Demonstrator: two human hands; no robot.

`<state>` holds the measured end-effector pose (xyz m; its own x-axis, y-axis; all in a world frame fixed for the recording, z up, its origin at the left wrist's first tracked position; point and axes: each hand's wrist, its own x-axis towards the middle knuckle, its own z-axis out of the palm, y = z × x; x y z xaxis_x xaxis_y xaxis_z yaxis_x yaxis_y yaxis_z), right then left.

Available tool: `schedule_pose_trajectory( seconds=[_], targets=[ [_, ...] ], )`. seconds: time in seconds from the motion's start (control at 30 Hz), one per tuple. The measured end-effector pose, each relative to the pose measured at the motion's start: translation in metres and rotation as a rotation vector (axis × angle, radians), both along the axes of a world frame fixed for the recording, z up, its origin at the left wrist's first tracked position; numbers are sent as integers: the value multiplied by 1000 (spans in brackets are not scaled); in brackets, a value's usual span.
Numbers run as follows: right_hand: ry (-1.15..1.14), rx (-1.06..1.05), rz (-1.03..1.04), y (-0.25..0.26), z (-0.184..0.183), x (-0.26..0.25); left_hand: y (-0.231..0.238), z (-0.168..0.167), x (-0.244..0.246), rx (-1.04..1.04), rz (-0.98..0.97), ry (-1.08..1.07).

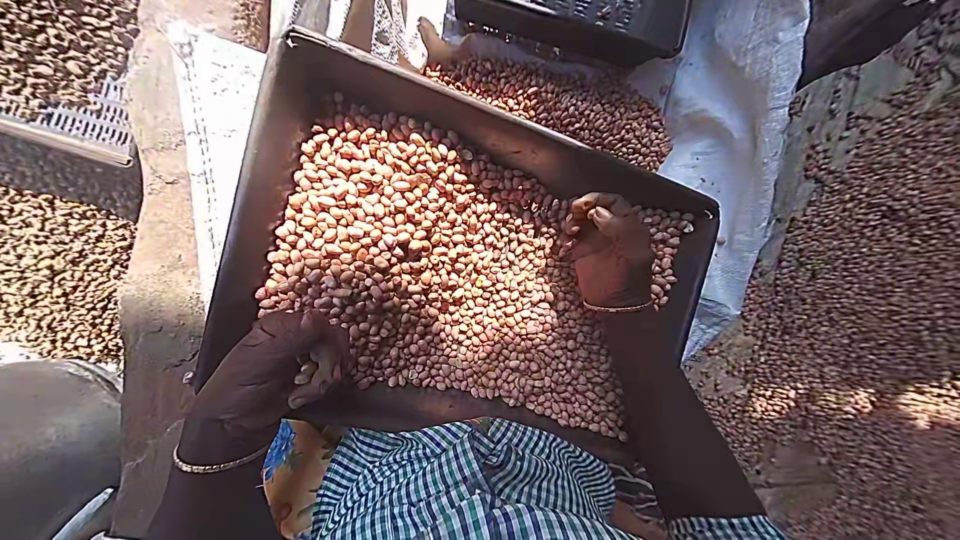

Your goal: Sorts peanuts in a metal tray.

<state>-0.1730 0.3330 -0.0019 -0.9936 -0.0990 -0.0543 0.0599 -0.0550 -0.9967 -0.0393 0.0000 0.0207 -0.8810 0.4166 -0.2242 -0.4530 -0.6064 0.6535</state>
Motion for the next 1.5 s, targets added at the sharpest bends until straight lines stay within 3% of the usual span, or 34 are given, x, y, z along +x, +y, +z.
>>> schedule_pose_trajectory(
  seconds=[0.07, 0.17, 0.23, 0.43, 0.5, 0.57, 0.67, 0.73, 0.87, 0.93, 1.03, 1.17, 1.2, 1.27, 1.37, 1.43, 1.5],
  targets=[
    [9, 220, 26, -4, 3, -1, 2, 0, 0, -11, 4, -8],
    [276, 833, 182, -22, 6, 5, 2, 1, 1, -25, 17, -20],
    [377, 1063, 212, -36, 0, 3, 1, 1, 1, -27, 13, -12],
    [355, 1194, 285, -39, 2, 0, 2, 1, 0, -18, 20, 5],
    [227, 1252, 343, -44, 9, 2, 1, 1, 1, -14, 11, 17],
    [126, 1163, 314, -40, 14, -5, 1, 0, 0, -13, 1, 31],
    [76, 591, 44, -25, 12, -14, 1, -2, 1, -1, 21, 29],
    [45, 276, -18, -33, 27, -3, 0, -1, 3, 10, 21, 26],
    [138, -119, 284, -93, 62, 43, 2, 0, 0, -26, -10, 0],
    [214, -158, 433, -130, 71, 67, 5, 3, 1, -38, 48, -105],
    [456, -11, 539, -161, 66, 83, 1, -8, 6, 52, 64, -234],
    [170, -168, 309, -98, 42, 44, 1, 0, -3, 87, -85, -141],
    [100, -79, 229, -74, 35, 33, 1, -1, -3, 93, -82, -121],
    [73, 296, 128, -40, 23, 21, 2, -1, -3, 99, -64, -99],
    [195, 917, 208, -39, 19, 31, 3, -1, -2, 94, -51, -95],
    [241, 1092, 295, -45, 11, 34, 3, 2, -1, 60, -27, -101],
    [302, 1049, 280, -42, 2, 32, 2, 3, -1, 41, -25, -94]
  ],
)
